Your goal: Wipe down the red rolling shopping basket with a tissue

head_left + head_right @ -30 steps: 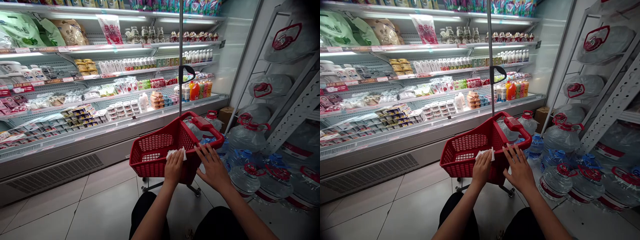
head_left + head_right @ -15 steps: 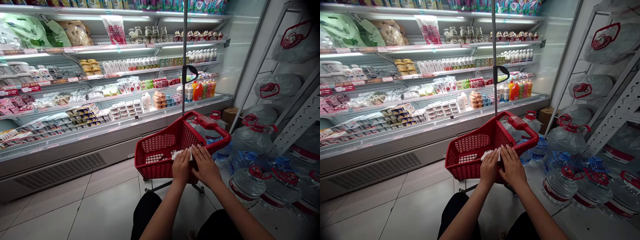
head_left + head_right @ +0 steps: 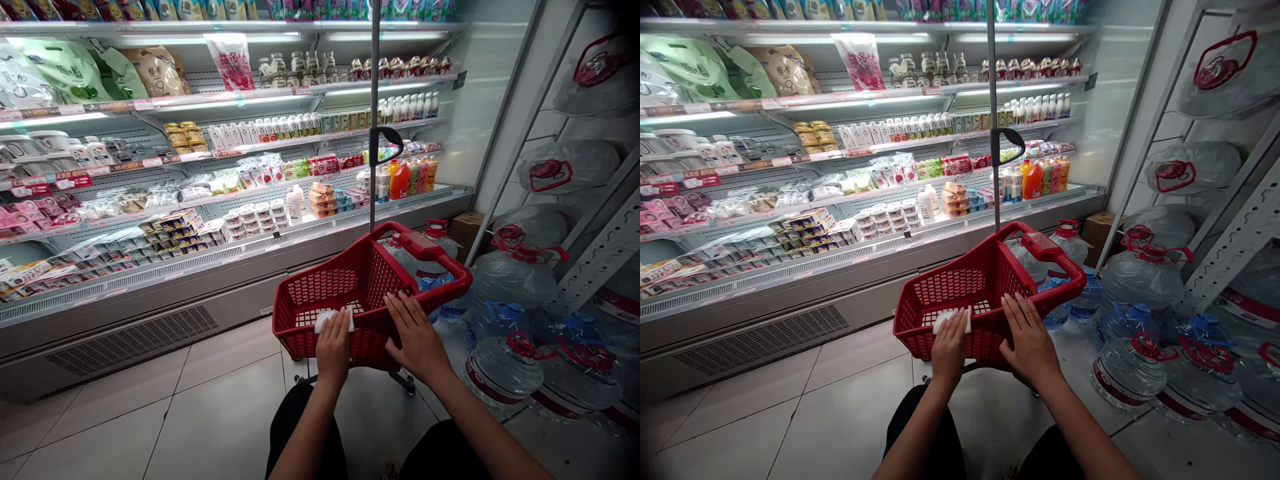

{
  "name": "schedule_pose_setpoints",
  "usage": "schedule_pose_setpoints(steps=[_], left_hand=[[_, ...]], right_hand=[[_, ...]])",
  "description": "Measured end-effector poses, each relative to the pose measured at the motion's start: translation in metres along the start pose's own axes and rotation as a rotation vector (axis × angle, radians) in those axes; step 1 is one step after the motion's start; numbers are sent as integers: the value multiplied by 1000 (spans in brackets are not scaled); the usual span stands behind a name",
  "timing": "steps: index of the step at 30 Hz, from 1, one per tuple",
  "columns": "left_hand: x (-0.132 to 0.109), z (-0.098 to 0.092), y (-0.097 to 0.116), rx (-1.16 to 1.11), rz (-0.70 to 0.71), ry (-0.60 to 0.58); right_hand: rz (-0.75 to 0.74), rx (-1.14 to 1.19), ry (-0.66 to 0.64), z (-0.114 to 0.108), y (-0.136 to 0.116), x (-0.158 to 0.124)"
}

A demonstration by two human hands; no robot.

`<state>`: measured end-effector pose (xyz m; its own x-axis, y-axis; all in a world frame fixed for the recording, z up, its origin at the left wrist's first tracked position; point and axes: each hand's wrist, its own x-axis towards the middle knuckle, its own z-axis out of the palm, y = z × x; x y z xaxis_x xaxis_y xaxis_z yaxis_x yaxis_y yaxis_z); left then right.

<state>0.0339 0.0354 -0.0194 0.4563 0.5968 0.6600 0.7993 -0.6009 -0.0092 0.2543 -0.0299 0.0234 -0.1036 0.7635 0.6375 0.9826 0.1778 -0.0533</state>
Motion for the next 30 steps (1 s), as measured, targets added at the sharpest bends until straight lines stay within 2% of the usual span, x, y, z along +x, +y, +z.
schedule_pose_setpoints(steps=[4,6,7,9,11,13,15,17,20,22,24,27,30], left_hand=[[37,19,52,-77,67,-27],[48,23,65,-105,92,-26],[49,24,64,-110,111,-26],[42,20,50,-99,155,-29],[24,11,24,-67,171,-33],[4,1,-3,-28,145,-33],[-13,-6,-21,16,99,-34],[-21,-8,-27,47,51,-32],[-21,-2,-17,57,10,-23],[-18,2,-10,55,22,-19],[-19,1,-12,52,64,-28],[-29,-10,-35,51,95,-39],[-49,-23,-70,68,18,-22]], right_hand=[[-16,-33,-9,5,-2,2],[-21,-45,-10,6,0,2],[-21,-47,-13,6,2,2],[-18,-40,-23,4,6,1],[-14,-26,-30,1,9,-1],[1,-15,-31,-2,11,-2],[31,-6,-30,-1,7,-2],[40,6,-31,6,-3,-1],[-25,36,-41,27,-32,2],[-69,59,-56,41,-50,2],[-94,67,-75,49,-60,0],[-124,58,-111,49,-59,-3],[-129,53,-132,42,-52,-5]])
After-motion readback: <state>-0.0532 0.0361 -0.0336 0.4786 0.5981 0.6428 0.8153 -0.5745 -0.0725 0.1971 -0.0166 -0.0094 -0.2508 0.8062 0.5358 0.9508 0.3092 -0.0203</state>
